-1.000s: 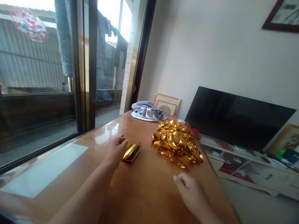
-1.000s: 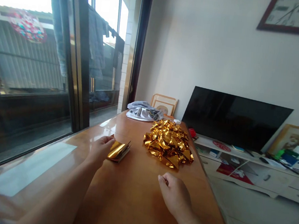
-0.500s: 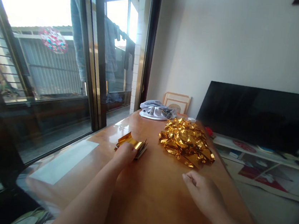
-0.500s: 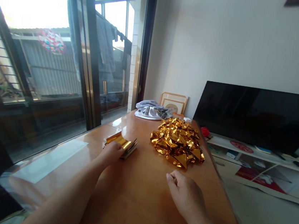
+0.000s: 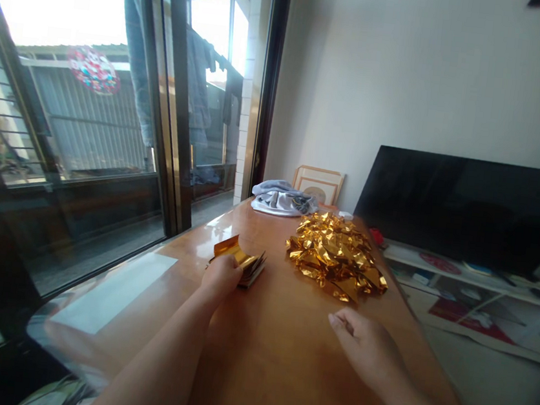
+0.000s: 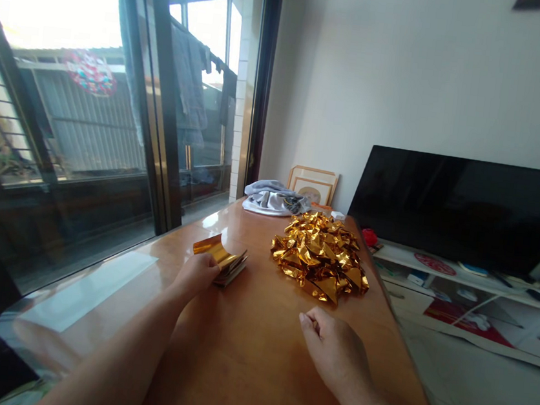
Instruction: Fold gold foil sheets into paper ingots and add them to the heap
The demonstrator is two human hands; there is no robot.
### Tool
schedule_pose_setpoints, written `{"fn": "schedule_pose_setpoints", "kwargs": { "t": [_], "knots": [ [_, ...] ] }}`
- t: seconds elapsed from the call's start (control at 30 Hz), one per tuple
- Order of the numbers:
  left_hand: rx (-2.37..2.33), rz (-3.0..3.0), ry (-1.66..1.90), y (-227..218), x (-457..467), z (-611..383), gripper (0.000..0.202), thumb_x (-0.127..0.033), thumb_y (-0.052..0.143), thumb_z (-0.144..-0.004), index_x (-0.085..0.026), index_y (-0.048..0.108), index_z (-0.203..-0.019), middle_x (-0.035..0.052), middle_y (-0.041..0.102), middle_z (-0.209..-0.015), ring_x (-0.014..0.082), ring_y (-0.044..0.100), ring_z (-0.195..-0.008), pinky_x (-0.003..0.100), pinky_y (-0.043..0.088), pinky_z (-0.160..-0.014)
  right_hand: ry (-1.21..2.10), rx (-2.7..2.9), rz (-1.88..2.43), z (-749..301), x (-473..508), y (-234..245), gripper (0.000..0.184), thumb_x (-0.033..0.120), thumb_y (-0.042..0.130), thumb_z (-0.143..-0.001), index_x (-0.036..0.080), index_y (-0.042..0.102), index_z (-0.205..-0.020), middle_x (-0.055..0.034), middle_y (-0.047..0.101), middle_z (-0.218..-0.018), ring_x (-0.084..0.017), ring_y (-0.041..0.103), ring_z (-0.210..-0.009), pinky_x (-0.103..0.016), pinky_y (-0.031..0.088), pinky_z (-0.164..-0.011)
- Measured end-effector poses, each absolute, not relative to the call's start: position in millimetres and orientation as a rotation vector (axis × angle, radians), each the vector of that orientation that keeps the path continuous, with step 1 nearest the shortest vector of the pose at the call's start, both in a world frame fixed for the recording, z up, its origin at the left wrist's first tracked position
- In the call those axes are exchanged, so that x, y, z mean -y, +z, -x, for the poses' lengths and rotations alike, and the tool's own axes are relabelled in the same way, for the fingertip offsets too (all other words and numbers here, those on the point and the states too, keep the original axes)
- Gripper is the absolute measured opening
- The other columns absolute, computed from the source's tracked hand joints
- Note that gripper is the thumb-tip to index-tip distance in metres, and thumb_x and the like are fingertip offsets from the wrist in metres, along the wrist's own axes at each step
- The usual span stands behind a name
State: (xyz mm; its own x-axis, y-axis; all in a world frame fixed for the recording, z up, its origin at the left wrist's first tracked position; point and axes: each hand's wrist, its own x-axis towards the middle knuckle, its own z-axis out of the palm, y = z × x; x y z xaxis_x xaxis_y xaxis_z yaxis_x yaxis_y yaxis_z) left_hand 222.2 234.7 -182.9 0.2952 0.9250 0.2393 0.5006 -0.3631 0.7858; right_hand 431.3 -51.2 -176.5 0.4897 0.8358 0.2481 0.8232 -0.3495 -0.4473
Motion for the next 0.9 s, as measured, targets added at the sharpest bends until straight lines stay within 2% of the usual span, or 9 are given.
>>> {"fn": "schedule_pose_setpoints", "kwargs": {
  "t": [0.2, 0.47, 0.67, 0.8, 0.9],
  "knots": [
    [-1.279, -1.966, 0.971, -175.1, -231.6, -220.8, 0.019, -0.026, 0.07, -0.066, -0.022, 0.06, -0.05, 0.0035, 0.057, -0.053, 0.022, 0.055, -0.063, 0.029, 0.032, -0.062, 0.016, 1.349, 2.236, -431.9, 51.9, -174.6, 0.039, 0.052, 0.042, -0.094, 0.024, 0.051, -0.068, 0.0004, 0.061, -0.062, -0.016, 0.055, -0.056, -0.025, 0.029, -0.053],
    [-1.293, -1.984, 1.075, -172.1, -231.7, -219.0, 0.018, -0.034, 0.077, -0.064, -0.023, 0.063, -0.057, 0.0014, 0.059, -0.058, 0.0198, 0.053, -0.063, 0.028, 0.029, -0.06, -0.012, 1.343, 2.237, -429.5, 53.0, -172.6, 0.041, 0.052, 0.04, -0.096, 0.023, 0.049, -0.068, 0.0009, 0.059, -0.061, -0.016, 0.055, -0.057, -0.025, 0.028, -0.054],
    [-1.273, -1.985, 1.15, -161.8, -221.0, -221.6, 0.012, -0.026, 0.075, -0.065, -0.024, 0.065, -0.06, 0.0024, 0.059, -0.065, 0.0222, 0.055, -0.071, 0.028, 0.029, -0.062, -0.006, 1.327, 2.239, -426.7, 53.5, -170.8, 0.04, 0.052, 0.041, -0.096, 0.023, 0.055, -0.071, 0.0013, 0.06, -0.062, -0.016, 0.056, -0.059, -0.025, 0.028, -0.055],
    [-1.164, -2.021, 1.269, -150.7, -207.3, -225.9, 0.012, -0.029, 0.074, -0.071, -0.024, 0.065, -0.067, 0.0045, 0.063, -0.076, 0.0235, 0.057, -0.076, 0.028, 0.03, -0.064, -0.012, 1.318, 2.228, -426.2, 53.1, -169.9, 0.039, 0.05, 0.042, -0.096, 0.024, 0.058, -0.073, 0.0016, 0.06, -0.061, -0.016, 0.056, -0.059, -0.026, 0.029, -0.055],
    [-1.067, -2.136, 1.264, -145.9, -195.0, -228.6, 0.014, -0.037, 0.064, -0.084, -0.024, 0.063, -0.08, 0.0038, 0.064, -0.079, 0.0227, 0.058, -0.077, 0.028, 0.031, -0.064, -0.006, 1.306, 2.196, -426.1, 53.0, -169.8, 0.038, 0.049, 0.043, -0.096, 0.023, 0.059, -0.073, 0.0012, 0.06, -0.061, -0.017, 0.057, -0.059, -0.026, 0.031, -0.055]
  ]
}}
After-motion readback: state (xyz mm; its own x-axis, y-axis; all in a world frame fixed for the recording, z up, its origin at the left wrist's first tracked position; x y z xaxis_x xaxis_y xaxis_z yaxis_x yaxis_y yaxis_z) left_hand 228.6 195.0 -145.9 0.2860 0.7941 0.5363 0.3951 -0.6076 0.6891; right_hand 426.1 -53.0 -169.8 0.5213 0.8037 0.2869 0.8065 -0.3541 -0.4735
